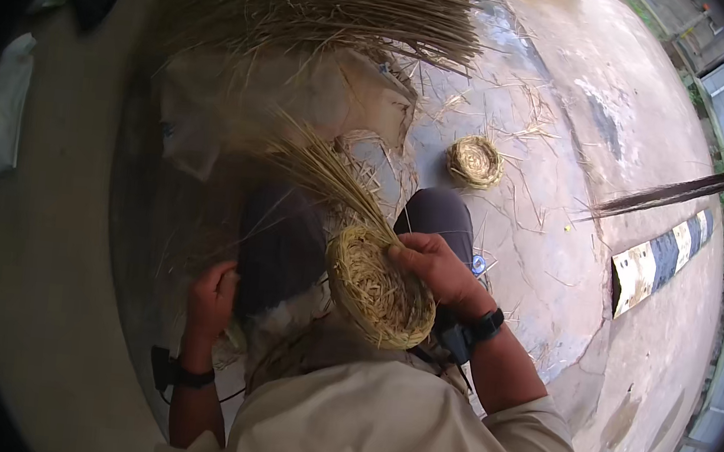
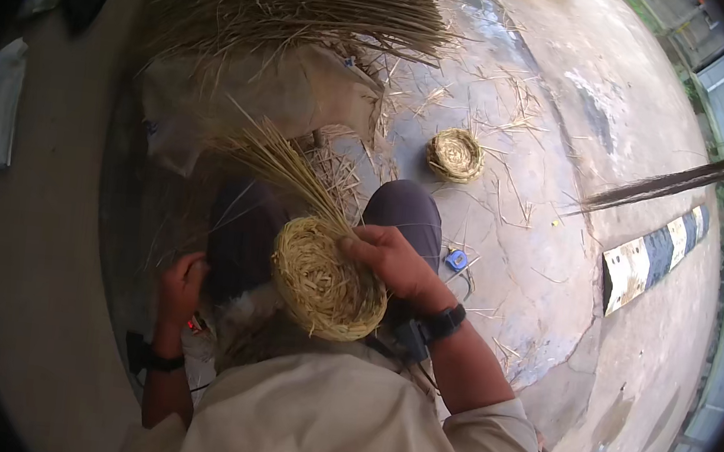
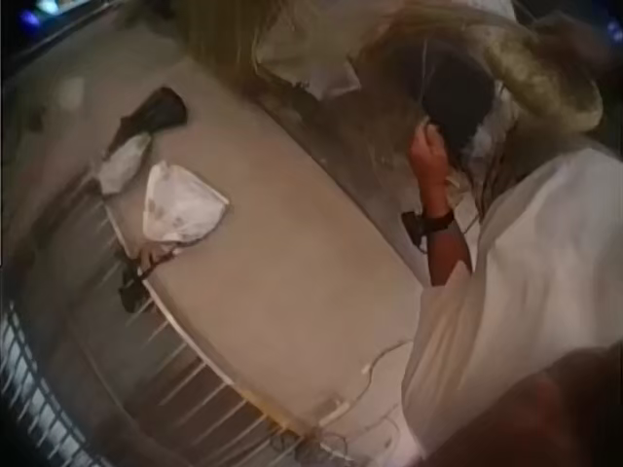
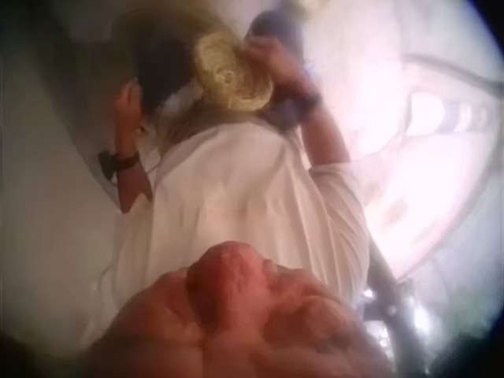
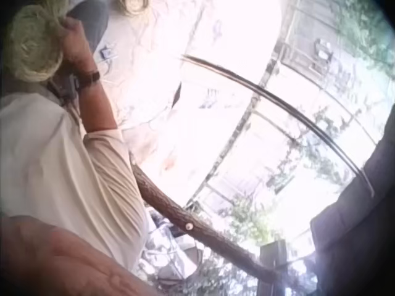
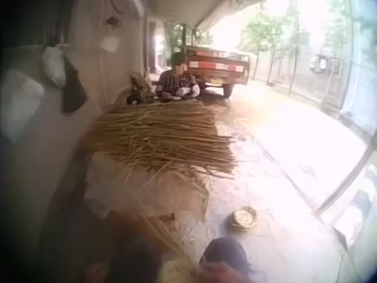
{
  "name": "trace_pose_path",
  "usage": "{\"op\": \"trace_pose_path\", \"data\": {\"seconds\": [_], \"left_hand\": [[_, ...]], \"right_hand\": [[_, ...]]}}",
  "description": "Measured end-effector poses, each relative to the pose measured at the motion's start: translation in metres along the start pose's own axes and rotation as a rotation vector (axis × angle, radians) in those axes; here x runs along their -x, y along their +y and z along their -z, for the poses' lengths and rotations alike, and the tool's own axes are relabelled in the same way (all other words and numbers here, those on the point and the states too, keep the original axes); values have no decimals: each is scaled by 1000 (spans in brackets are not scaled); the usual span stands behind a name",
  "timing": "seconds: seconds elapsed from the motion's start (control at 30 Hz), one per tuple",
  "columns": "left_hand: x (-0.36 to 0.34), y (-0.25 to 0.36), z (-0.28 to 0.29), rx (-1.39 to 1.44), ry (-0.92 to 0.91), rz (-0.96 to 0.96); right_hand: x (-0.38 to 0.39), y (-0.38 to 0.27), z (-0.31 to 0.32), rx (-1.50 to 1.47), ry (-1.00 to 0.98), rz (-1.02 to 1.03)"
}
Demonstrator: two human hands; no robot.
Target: Weaving a circular basket or mat from straw strands.
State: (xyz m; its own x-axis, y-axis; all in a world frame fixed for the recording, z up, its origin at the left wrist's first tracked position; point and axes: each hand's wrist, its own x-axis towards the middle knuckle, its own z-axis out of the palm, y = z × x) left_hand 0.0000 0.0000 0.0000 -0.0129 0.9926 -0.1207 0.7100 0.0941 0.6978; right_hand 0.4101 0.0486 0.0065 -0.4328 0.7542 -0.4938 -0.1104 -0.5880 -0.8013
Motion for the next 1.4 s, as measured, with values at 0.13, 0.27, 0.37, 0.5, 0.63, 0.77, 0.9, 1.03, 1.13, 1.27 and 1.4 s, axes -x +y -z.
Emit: {"op": "trace_pose_path", "data": {"seconds": [0.13, 0.27, 0.37, 0.5, 0.63, 0.77, 0.9, 1.03, 1.13, 1.27, 1.4], "left_hand": [[-6, -2, -9, -51, 41, -85], [7, -1, -11, -68, 80, -109], [4, 13, -10, -49, 63, -46], [3, 25, -10, -86, 98, -197], [9, 55, -22, -51, 40, -269], [6, 65, -29, -45, 18, -368], [7, 63, -30, -20, 30, -382], [9, 59, -25, 10, 25, -315], [11, 51, -19, -3, 52, -247], [9, 24, -13, -4, 96, -149], [2, -2, -6, -11, 112, -99]], "right_hand": [[0, -3, 3, -69, 38, 33], [11, -9, -10, -148, 55, -19], [5, -8, -6, -155, 52, 8], [-1, -6, -7, -139, 65, 78], [-8, -2, 0, -193, 54, 79], [-8, -5, 2, -365, 31, -16], [-10, -2, 4, -339, 38, -7], [-12, 2, 11, 84, 10, 266], [-2, -11, 2, 81, 89, 178], [13, -24, -17, -37, 249, 73], [22, -20, -8, 227, 416, 342]]}}
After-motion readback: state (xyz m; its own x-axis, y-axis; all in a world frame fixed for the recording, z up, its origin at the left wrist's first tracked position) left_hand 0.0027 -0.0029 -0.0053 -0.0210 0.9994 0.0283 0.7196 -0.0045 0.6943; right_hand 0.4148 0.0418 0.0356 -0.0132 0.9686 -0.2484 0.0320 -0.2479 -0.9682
